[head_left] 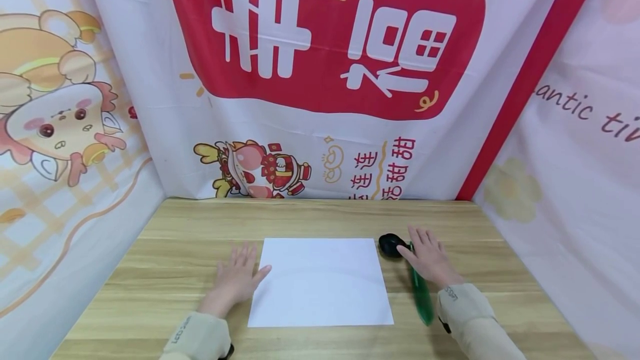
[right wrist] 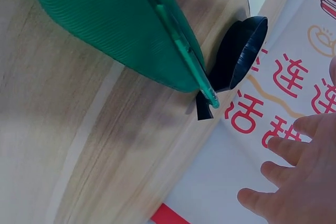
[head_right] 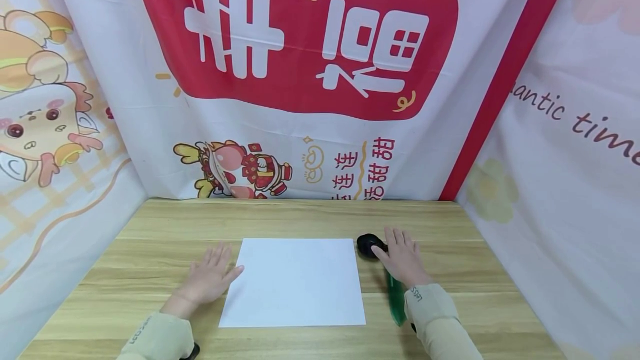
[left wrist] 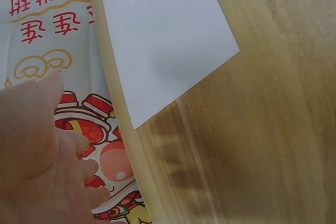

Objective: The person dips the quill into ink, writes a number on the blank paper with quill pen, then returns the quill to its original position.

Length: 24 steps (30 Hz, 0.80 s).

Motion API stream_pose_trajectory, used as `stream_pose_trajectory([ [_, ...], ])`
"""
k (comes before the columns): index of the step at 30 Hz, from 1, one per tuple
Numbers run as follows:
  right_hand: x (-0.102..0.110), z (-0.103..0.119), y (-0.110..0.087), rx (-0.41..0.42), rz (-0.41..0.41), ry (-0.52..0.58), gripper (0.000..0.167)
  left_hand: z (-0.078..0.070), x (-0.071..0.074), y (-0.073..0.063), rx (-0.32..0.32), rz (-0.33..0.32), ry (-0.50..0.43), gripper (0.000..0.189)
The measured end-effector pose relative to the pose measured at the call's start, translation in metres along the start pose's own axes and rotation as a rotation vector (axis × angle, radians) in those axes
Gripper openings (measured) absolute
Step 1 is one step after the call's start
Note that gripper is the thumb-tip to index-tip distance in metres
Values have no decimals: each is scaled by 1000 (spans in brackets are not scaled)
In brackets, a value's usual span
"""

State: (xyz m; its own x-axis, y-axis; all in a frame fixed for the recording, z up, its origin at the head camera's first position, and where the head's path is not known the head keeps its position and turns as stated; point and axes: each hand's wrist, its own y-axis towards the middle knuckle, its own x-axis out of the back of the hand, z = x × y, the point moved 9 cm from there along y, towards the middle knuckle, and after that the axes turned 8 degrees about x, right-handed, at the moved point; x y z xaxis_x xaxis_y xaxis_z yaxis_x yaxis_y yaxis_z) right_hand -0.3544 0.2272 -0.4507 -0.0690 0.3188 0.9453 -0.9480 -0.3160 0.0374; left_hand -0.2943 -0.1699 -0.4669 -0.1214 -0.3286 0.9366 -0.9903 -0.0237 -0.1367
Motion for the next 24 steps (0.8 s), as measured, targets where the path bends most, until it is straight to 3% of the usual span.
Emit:
stream_pose_trajectory([
  [24,-11,-4,-5,3,10,-1,78,6,-21,-1,-3,6,2,76],
])
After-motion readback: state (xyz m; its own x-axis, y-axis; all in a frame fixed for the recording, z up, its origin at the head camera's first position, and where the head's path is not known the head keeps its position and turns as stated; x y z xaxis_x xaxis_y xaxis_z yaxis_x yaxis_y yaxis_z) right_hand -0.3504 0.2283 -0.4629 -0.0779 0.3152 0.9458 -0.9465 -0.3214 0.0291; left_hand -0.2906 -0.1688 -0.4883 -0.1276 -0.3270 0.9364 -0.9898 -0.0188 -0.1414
